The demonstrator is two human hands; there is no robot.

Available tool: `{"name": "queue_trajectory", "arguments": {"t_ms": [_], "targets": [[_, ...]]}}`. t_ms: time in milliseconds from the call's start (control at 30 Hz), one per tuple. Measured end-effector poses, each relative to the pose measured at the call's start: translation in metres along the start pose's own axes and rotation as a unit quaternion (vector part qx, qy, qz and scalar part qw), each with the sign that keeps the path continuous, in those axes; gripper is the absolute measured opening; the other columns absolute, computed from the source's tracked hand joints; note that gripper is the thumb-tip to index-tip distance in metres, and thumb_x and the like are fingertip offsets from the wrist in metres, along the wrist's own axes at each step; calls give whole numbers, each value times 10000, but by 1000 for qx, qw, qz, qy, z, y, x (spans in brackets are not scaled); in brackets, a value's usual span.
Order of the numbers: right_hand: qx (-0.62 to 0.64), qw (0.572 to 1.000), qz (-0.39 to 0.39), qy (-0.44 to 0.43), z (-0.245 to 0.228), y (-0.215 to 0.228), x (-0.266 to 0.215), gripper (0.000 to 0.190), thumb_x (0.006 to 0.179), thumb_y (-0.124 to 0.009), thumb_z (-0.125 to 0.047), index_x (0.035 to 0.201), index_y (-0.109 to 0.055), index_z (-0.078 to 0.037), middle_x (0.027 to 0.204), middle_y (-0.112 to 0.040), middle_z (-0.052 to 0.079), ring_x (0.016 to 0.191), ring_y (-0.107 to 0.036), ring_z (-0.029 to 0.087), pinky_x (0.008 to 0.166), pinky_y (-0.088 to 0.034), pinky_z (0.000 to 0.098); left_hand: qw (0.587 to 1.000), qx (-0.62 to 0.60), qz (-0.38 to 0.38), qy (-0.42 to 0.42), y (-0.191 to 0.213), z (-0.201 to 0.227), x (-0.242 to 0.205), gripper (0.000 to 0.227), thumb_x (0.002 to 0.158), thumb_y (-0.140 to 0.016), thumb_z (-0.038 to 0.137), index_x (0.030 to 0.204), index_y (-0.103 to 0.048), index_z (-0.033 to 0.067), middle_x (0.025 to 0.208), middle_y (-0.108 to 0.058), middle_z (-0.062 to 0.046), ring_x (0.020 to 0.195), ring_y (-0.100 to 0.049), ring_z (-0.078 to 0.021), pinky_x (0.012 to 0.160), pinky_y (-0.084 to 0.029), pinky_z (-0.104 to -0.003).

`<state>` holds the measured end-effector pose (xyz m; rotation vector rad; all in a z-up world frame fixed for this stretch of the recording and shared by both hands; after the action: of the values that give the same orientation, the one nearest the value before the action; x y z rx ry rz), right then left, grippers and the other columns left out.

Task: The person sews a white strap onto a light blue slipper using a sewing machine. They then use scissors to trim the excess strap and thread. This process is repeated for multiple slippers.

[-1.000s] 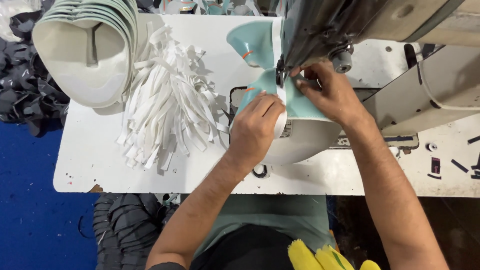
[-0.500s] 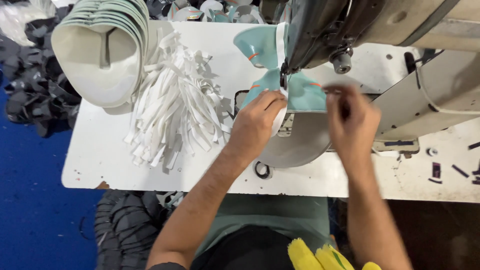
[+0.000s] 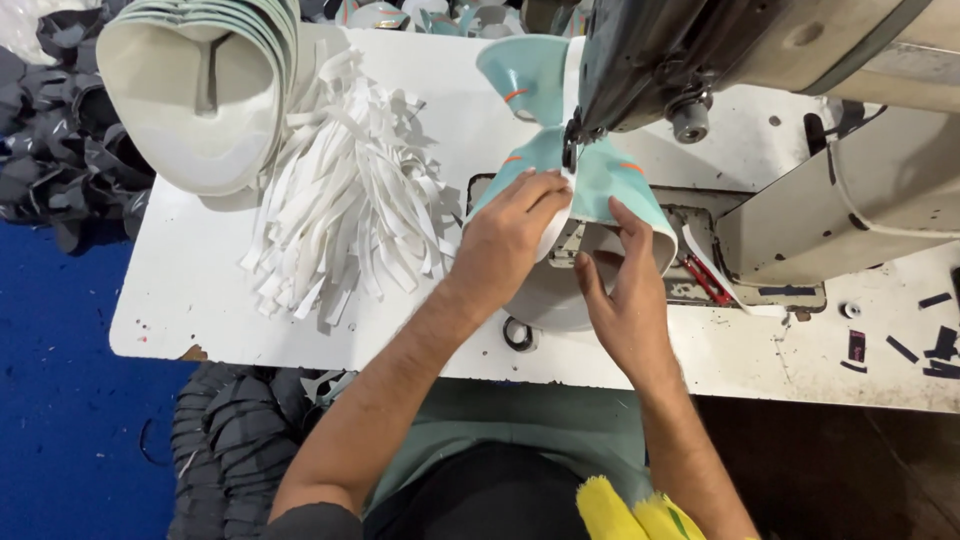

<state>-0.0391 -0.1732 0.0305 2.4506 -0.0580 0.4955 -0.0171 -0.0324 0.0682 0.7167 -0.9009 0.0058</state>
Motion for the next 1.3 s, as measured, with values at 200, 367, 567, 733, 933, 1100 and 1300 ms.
{"name": "queue_trajectory", "arguments": {"t_ms": [200, 367, 567, 733, 933, 1100, 1300], "targets": [[28, 999, -8, -12, 3, -2, 1, 608, 1034, -623, -162, 1514, -309, 40, 1516, -462, 298, 1387, -527, 385, 1114, -456, 450, 997, -60, 11, 40, 11, -37, 16, 434, 792, -514, -123, 1152, -698, 35, 1216, -703, -114, 1175, -661, -347, 1044, -532, -438], [97, 995, -1, -39, 25, -8, 6, 580, 1072, -563, -234, 1523, -319, 35, 1518, -456, 248, 1340, -548, 325, 1116, -469, 417, 949, -159, -73, 263, -41, -137, 14, 252, 1006, -670, 154, 1220, -679, 21, 1120, -734, -115, 937, -697, -214, 877, -544, -344], [307, 945, 4, -116, 92, -4, 70, 498, 1093, -573, -188, 1529, -442, 14, 1438, -541, 152, 1238, -563, 211, 1068, -488, 351, 877, -348, -1, 331, -73, -95, -30, 351, 971, -734, 207, 1198, -619, -36, 1059, -694, -90, 946, -629, -137, 881, -545, -330], [364, 917, -47, -156, 79, -16, 98, 617, 952, -631, -31, 1529, -416, -74, 1307, -595, 112, 1116, -610, 163, 977, -508, 312, 820, -508, 39, 261, -69, -48, -20, 423, 1012, -660, 254, 1317, -513, 0, 1132, -624, 23, 1024, -564, -62, 908, -480, -252], [322, 931, -80, -153, 85, -19, 98, 601, 960, -611, -9, 1520, -407, -88, 1316, -606, 65, 1078, -633, 124, 956, -533, 290, 802, -452, 67, 384, -72, -65, -34, 322, 1067, -582, 305, 1241, -594, 34, 738, -491, 65, 551, -393, -7, 445, -348, -213], [329, 932, -80, -131, 111, -28, 113, 470, 991, -621, -21, 1444, -503, -64, 1218, -642, 71, 1080, -636, 130, 967, -535, 289, 791, -452, 93, 402, -76, -64, -34, 285, 1040, -586, 273, 1157, -642, 19, 689, -422, 68, 541, -316, -35, 436, -275, -236], [60, 992, 113, -22, 37, 43, 73, 288, 1001, -642, -46, 1281, -577, -30, 1197, -646, 16, 1002, -630, 125, 861, -525, 305, 884, -284, 124, 351, -62, -60, -31, 319, 1075, -566, 300, 1104, -642, -8, 750, -569, -4, 684, -470, -100, 647, -445, -296]]}}
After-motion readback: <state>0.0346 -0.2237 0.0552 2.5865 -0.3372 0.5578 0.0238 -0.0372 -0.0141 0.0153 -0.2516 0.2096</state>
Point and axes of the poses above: each hand's wrist, its own x-axis towards the middle knuckle, its own y-axis out of the back of the hand, z = x × y, the point moved 9 cm from there along x, towards the middle knuckle
